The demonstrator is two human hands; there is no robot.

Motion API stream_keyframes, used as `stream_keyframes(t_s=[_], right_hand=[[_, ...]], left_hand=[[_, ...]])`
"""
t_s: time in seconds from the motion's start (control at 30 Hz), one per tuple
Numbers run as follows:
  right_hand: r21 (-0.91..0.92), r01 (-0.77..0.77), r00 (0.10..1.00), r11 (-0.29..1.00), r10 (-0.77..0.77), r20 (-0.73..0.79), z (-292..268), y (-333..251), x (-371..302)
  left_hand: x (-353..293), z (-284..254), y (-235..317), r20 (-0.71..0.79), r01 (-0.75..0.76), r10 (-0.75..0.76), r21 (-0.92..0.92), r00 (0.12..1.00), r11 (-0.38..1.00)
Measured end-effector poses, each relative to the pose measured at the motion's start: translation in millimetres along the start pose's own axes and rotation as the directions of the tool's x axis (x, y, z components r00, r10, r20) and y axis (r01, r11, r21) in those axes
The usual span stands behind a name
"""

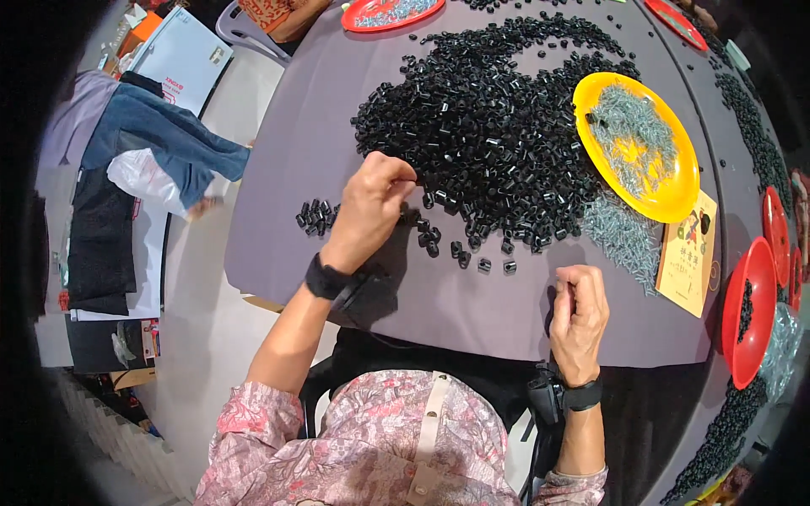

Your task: Sorting and inspecting small black plastic components on a circular assembly table.

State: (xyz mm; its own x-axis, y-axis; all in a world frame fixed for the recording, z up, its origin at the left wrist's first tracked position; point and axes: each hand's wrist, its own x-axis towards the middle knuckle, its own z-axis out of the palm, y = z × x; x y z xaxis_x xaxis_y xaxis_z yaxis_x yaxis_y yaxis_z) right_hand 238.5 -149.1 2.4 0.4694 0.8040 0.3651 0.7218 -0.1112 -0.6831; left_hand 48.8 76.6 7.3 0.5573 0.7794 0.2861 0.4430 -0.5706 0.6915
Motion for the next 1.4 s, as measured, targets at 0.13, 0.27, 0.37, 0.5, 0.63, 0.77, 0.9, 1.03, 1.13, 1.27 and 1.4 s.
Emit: stream_keyframes(t_s=[0.13, 0.27, 0.37, 0.5, 0.63, 0.77, 0.9, 1.03, 1.13, 1.27, 1.4], right_hand=[[0.372, -0.211, 0.977, 0.904, 0.195, 0.081, 8, -20, -2], [0.666, -0.262, 0.965, 0.699, 0.175, 0.196, 33, -63, 10], [0.726, -0.285, 0.958, 0.626, 0.167, 0.232, 45, -72, 13], [0.726, -0.314, 0.947, 0.612, 0.155, 0.28, 52, -75, 9], [0.677, -0.329, 0.939, 0.658, 0.153, 0.307, 53, -75, 7], [0.616, -0.253, 0.951, 0.746, 0.076, 0.299, 55, -71, 7], [0.447, -0.168, 0.946, 0.879, 0.015, 0.325, 46, -81, 14], [0.327, -0.048, 0.938, 0.944, -0.07, 0.339, 48, -84, 14], [0.376, -0.151, 0.924, 0.914, -0.005, 0.383, 56, -83, 14], [0.349, -0.086, 0.917, 0.933, -0.062, 0.393, 72, -90, 29], [0.331, 0.016, 0.886, 0.944, -0.167, 0.433, 81, -98, 54]], left_hand=[[-23, -15, 33, 0.405, 0.473, -0.263, -0.605, 0.875, 0.641], [-58, -9, 38, 0.605, 0.639, -0.208, -0.743, 0.768, 0.2], [-71, -4, 40, 0.634, 0.659, -0.197, -0.744, 0.748, 0.111], [-80, 1, 37, 0.624, 0.644, -0.191, -0.762, 0.757, 0.062], [-83, 1, 38, 0.622, 0.641, -0.194, -0.766, 0.759, 0.053], [-87, 1, 34, 0.594, 0.629, -0.225, -0.764, 0.772, 0.142], [-90, -1, 32, 0.548, 0.596, -0.235, -0.754, 0.803, 0.277], [-95, -3, 27, 0.556, 0.603, -0.232, -0.734, 0.798, 0.312], [-99, -4, 19, 0.554, 0.593, -0.212, -0.759, 0.805, 0.269], [-104, -2, 6, 0.5, 0.549, -0.298, -0.829, 0.813, 0.108], [-104, -13, -4, 0.423, 0.461, -0.387, -0.888, 0.82, 0.006]])
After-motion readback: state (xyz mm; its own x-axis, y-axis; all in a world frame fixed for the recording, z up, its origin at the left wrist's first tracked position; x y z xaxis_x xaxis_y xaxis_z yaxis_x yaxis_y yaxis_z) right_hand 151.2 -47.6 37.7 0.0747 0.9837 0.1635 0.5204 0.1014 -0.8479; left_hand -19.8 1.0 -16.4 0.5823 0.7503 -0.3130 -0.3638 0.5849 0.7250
